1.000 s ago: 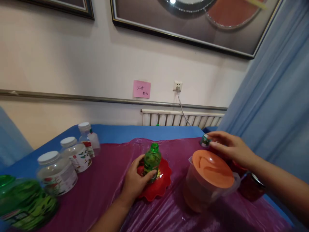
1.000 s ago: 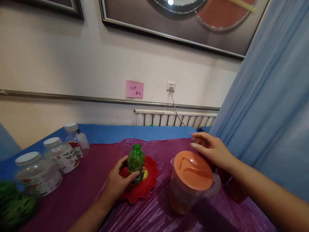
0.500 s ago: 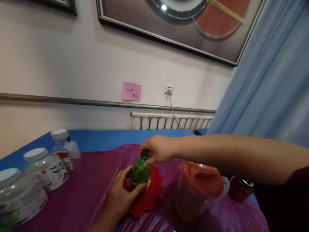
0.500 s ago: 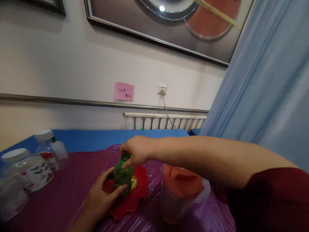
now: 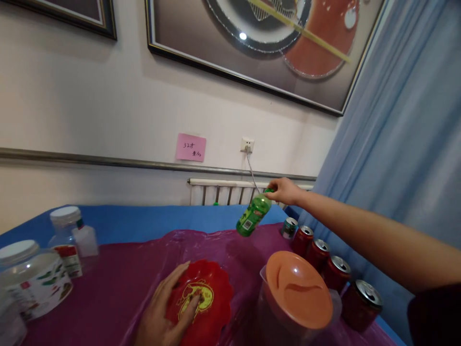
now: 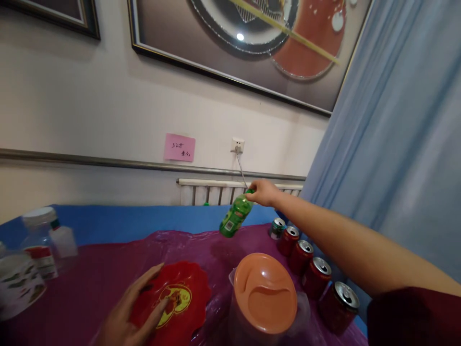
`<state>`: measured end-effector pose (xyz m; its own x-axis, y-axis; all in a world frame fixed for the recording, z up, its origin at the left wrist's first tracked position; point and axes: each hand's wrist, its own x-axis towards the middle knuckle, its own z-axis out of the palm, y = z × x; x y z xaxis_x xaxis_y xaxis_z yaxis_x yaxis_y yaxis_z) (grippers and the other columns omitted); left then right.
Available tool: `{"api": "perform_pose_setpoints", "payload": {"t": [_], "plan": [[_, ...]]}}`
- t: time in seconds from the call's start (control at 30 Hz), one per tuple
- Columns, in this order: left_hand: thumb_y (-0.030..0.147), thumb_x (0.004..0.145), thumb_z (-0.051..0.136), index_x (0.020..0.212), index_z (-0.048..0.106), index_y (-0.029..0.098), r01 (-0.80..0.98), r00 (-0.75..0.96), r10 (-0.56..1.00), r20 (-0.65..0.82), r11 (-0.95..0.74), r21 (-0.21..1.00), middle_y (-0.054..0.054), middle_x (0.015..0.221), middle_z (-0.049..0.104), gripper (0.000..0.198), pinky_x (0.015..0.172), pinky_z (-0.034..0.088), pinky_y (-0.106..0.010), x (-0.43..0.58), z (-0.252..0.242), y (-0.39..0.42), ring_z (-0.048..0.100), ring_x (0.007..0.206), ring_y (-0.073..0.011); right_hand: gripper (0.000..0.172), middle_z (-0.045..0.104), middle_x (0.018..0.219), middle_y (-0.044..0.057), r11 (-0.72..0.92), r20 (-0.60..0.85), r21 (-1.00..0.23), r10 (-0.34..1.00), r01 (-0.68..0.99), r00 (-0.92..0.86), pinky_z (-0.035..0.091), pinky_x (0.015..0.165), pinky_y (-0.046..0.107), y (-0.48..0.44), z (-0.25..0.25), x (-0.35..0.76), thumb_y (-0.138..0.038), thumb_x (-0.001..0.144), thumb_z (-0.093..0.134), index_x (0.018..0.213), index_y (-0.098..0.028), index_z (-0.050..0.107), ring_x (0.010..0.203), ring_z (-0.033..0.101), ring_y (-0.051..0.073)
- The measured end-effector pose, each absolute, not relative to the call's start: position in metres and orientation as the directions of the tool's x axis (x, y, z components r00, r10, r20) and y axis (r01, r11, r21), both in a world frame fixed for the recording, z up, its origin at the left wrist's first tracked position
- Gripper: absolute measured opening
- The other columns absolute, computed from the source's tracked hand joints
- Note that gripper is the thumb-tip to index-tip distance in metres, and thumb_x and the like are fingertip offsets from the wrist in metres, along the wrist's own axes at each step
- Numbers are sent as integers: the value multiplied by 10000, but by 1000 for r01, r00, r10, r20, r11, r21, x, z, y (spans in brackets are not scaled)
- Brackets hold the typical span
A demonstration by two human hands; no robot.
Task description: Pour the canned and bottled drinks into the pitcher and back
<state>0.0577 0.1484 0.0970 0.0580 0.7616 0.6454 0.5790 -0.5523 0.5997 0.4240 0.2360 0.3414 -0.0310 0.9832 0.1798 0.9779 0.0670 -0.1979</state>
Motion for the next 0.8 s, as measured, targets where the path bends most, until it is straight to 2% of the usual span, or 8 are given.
{"api": "perform_pose_setpoints", "payload": {"t": [0.1,0.2,0.47,0.8], "plan": [[487,862,643,1342,592,325,592,50,761,647,-544,595,-39,1299,708,509,960,610,-445,58,94,153,733,1081,-280,288,683,1112,65,-80,120,-144,988,986,97,565,820,363,249,317,463,-380,962,648,1132,-149,670,947,669,209],[502,854,642,1312,626,326,602,42,775,630,-523,604,-39,1279,724,491,947,618,-447,56,93,155,746,1048,-287,350,618,1282,84,-180,68,-106,980,978,188,564,900,439,259,291,491,-390,978,632,1263,-188,614,1074,644,237],[493,886,615,1343,590,361,621,75,775,627,-528,579,-28,1279,718,476,969,605,-458,47,84,160,737,1066,-280,366,613,1293,95,-297,33,-92,953,951,301,559,908,441,280,256,526,-383,973,640,1277,-181,608,1087,640,242],[468,875,636,1294,629,308,626,64,768,638,-529,573,-54,1264,727,449,994,589,-449,48,91,157,731,1080,-273,357,613,1294,96,-350,30,-133,934,927,357,558,910,436,295,244,523,-382,976,636,1276,-189,609,1088,640,236]]}}
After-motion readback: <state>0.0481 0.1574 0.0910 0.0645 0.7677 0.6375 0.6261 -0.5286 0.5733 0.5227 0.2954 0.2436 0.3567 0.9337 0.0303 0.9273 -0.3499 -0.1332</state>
